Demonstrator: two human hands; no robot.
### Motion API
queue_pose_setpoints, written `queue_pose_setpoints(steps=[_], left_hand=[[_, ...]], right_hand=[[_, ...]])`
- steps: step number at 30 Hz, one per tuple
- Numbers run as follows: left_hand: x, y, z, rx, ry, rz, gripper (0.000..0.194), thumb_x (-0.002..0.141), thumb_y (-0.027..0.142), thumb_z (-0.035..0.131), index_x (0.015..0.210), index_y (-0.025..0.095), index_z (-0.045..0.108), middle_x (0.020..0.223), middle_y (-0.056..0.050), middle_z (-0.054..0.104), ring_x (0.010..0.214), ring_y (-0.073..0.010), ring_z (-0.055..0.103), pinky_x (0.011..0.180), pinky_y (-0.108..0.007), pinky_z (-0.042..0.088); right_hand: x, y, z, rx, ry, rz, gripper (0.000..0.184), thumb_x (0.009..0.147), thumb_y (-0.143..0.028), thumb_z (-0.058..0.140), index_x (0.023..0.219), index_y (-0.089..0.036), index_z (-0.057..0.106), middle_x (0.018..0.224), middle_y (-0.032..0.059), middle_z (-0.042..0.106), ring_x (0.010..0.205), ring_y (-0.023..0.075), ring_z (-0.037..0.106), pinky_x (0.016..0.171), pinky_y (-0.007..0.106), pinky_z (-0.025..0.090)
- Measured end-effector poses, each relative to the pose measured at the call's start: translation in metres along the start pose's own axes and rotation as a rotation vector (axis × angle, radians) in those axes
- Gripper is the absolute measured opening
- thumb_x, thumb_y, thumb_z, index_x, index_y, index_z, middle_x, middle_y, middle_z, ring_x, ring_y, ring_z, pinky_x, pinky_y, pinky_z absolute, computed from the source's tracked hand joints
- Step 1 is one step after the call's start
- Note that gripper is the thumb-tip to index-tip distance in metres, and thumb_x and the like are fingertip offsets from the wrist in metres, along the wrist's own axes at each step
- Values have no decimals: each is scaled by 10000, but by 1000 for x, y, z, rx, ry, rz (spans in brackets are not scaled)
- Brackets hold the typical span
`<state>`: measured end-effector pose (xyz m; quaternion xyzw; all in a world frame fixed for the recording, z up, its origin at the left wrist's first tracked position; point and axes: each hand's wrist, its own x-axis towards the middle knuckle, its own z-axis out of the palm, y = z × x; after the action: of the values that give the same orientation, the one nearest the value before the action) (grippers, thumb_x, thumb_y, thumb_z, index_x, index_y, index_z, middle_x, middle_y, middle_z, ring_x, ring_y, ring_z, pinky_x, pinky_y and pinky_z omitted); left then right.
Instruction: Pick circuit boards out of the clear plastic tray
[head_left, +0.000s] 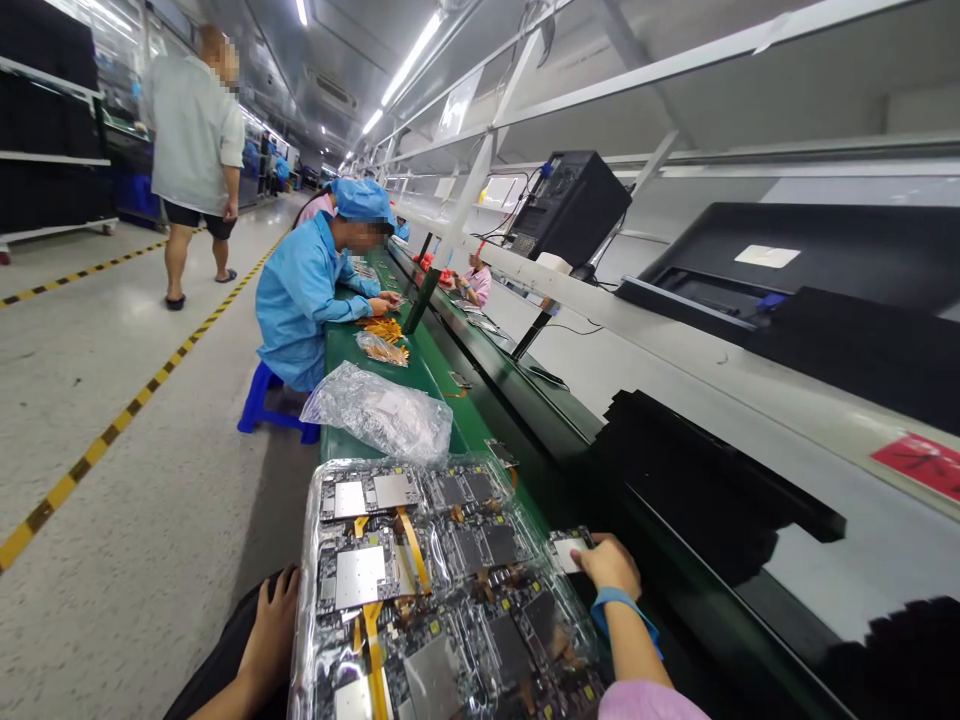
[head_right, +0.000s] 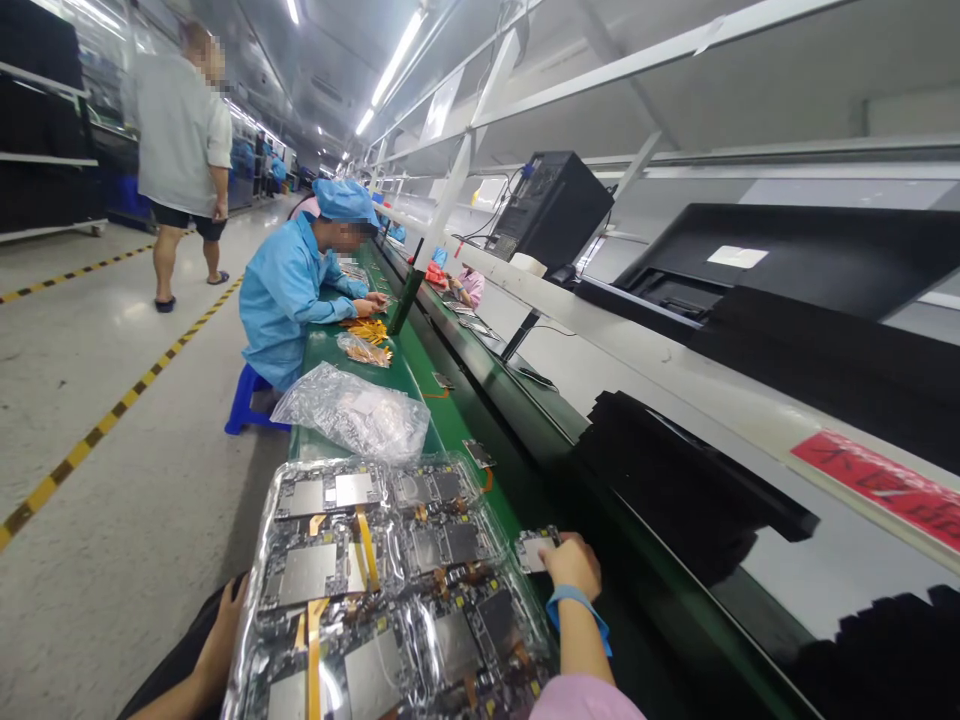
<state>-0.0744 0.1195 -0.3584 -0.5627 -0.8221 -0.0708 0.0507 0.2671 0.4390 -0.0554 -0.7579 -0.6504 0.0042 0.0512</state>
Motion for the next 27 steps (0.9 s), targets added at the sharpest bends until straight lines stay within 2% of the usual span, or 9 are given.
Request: queue_pose_setpoints(steps=[4,9,12,14,16,18,20,23,27], left_hand=[[0,-2,-10,-51,5,-12,767,836,-19,439,1537,293,428,1429,-166,608,1313,-388,569,1097,-657,435],[0,-6,-12,-93,-54,-15,734,823,-39,418,1480,273,514,1456,-169,585,1322,-380,567,1106,-656,434],[-1,-9,-15,-120,-76,-18,702,825,-37,418,1455,242,552,1466,-185,572,1333,-389,555,1122,-661,411],[-2,-11,-20,-121,-107,-22,700,835,-37,396,1463,232,547,1479,-185,559,1333,-383,553,1130,-657,400],[-2,-12,-25,-118,-139,-19,681,850,-28,378,1467,205,547,1494,-194,541,1340,-387,540,1138,-656,386],[-3,-12,-30,-123,-154,-14,647,868,-6,379,1465,175,552,1509,-203,522,1357,-400,516,1149,-658,365],[-3,-12,-34,-123,-167,-6,617,884,20,395,1461,164,559,1518,-205,511,1375,-415,491,1155,-667,346],[-3,-11,-38,-93,-186,2,591,893,39,401,1453,137,566,1506,-229,515,1389,-432,469,1148,-667,344],[0,-13,-42,-96,-187,-28,610,879,44,409,1467,129,546,1464,-243,551,1373,-427,483,1122,-650,376]], right_hand=[[-13,-6,-17,5,8,5,339,889,-274,611,1200,-206,729,1224,184,702,1165,357,661,941,406,528],[-25,-16,-41,51,-31,-15,197,820,-263,726,1006,-262,793,1070,79,770,1043,299,709,843,339,537],[-38,-23,-75,164,59,-90,183,808,-241,733,981,-250,793,963,59,783,1013,279,712,837,340,525],[-56,-32,-104,382,108,-197,245,787,-285,755,1020,-214,786,883,76,776,905,271,719,778,351,533],[-85,-47,-130,640,12,-317,413,722,-394,818,1074,-182,770,846,90,765,792,255,706,686,344,536],[-121,-68,-144,804,-215,-409,603,633,-503,877,1120,-171,751,830,90,756,725,234,685,622,327,524],[-156,-91,-139,875,-452,-454,709,589,-534,900,1167,-164,723,805,80,746,675,203,658,586,302,496],[-191,-121,-102,922,-702,-451,728,579,-485,905,1186,-149,688,760,52,723,608,152,594,550,270,439],[-199,-142,-44,950,-793,-384,625,571,-374,897,1113,-147,682,680,-9,672,539,106,511,530,251,409]])
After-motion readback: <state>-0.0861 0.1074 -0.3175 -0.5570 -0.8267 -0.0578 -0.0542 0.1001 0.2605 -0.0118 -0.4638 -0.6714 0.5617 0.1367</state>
